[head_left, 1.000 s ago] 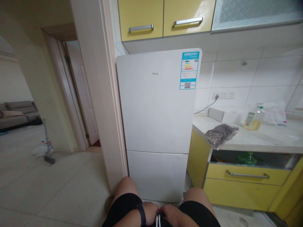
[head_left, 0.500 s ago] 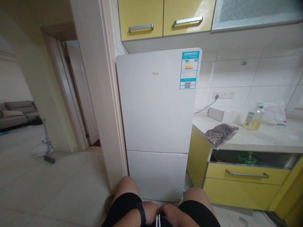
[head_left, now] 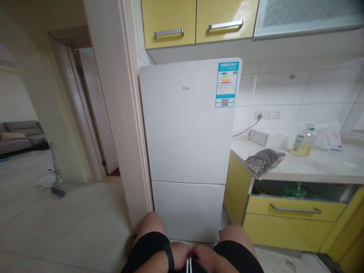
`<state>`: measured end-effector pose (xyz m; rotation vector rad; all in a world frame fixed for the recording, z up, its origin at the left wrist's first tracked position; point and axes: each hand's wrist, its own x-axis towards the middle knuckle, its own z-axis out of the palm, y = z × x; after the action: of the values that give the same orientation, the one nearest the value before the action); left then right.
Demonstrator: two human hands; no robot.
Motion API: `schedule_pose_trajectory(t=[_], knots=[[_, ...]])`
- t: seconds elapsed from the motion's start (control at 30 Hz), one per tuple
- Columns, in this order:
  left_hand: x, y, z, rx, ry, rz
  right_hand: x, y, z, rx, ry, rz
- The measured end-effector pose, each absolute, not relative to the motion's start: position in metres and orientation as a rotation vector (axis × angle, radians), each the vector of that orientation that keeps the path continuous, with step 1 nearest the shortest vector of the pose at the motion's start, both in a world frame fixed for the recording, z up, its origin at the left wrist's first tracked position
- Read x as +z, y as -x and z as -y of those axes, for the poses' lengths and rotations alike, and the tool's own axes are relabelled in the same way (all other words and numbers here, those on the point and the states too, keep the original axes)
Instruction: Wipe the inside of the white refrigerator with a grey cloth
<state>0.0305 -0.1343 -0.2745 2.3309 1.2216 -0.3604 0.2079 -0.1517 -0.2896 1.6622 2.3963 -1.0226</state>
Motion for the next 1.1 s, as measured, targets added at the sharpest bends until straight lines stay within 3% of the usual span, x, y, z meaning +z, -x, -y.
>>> schedule_pose_trajectory(t=[1.1], knots=[[-0.2716,-0.0303,0.1364,-0.388,-2.350,-1.221,-0.2877,-0.2070,0.1523,-0.979,-1.642,-2.380]])
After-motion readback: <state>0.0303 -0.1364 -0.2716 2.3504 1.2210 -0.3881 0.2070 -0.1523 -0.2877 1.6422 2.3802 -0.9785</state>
